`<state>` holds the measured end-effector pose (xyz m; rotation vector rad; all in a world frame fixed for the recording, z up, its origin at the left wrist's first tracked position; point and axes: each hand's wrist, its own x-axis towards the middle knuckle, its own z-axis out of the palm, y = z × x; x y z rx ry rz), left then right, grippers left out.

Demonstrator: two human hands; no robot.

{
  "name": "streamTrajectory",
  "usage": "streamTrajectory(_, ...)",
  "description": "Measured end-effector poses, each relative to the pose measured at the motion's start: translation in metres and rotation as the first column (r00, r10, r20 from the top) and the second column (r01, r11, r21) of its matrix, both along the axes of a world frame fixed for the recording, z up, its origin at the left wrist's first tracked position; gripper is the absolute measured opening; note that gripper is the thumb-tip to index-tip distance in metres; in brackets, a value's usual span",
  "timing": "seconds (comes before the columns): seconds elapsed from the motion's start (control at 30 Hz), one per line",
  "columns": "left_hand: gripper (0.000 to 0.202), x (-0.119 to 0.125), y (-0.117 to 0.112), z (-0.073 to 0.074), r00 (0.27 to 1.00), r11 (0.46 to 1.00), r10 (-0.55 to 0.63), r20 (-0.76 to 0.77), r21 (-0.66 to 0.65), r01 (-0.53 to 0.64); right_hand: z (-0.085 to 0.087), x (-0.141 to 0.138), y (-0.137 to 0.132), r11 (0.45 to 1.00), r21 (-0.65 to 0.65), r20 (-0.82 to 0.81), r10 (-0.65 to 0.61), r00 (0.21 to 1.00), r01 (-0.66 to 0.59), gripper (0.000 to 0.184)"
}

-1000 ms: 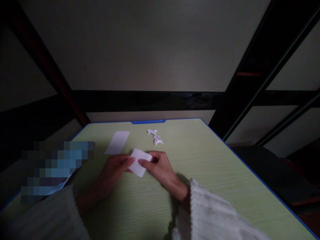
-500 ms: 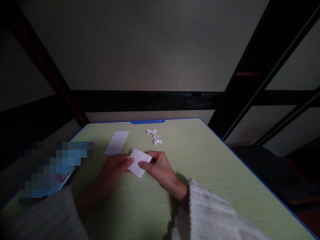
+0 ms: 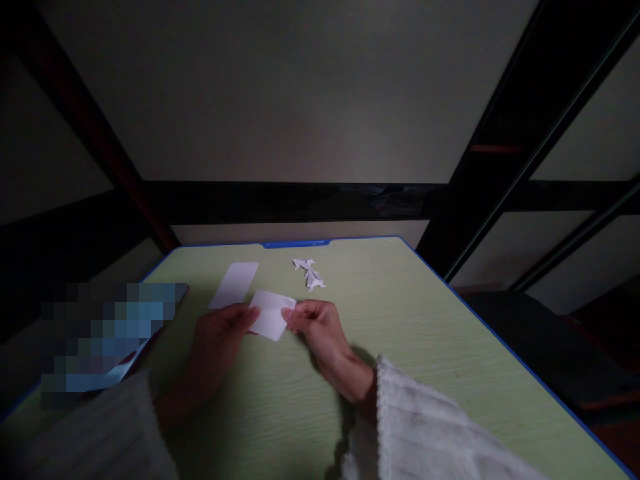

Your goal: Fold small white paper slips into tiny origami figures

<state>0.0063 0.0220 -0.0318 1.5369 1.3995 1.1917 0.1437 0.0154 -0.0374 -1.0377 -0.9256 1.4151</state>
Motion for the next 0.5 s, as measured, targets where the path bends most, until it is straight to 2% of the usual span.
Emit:
streamTrajectory(0.2, 0.02, 0.0025, -0.0015, 0.0038, 0.994, 0.998, -0.022, 0.104, -0.054, 0.027, -0.0037, 0.0015, 0.0005, 0.995, 0.1, 0.021, -0.032, 0.999, 0.03, 0.024)
streamTrajectory(0.3, 0.019, 0.0036, -0.0009, 0.0018, 0.983, 0.991, -0.078, 0.168, -0.091, 0.094, -0.0056, 0.004, -0.0003, 0.985, 0.147, 0.072, -0.1, 0.992, 0.089, 0.017)
streamTrajectory(0.4, 0.02, 0.0043, -0.0013, -0.0013, 0.971, 0.972, -0.166, 0.173, -0.137, 0.191, -0.0068, 0.0063, -0.0003, 0.97, 0.174, 0.055, -0.181, 0.982, 0.17, 0.008)
streamTrajectory(0.5, 0.02, 0.0058, -0.0031, -0.0026, 0.949, 0.937, -0.239, 0.206, -0.206, 0.281, -0.0083, 0.0064, -0.0007, 0.971, 0.157, 0.006, -0.181, 0.983, 0.178, 0.01)
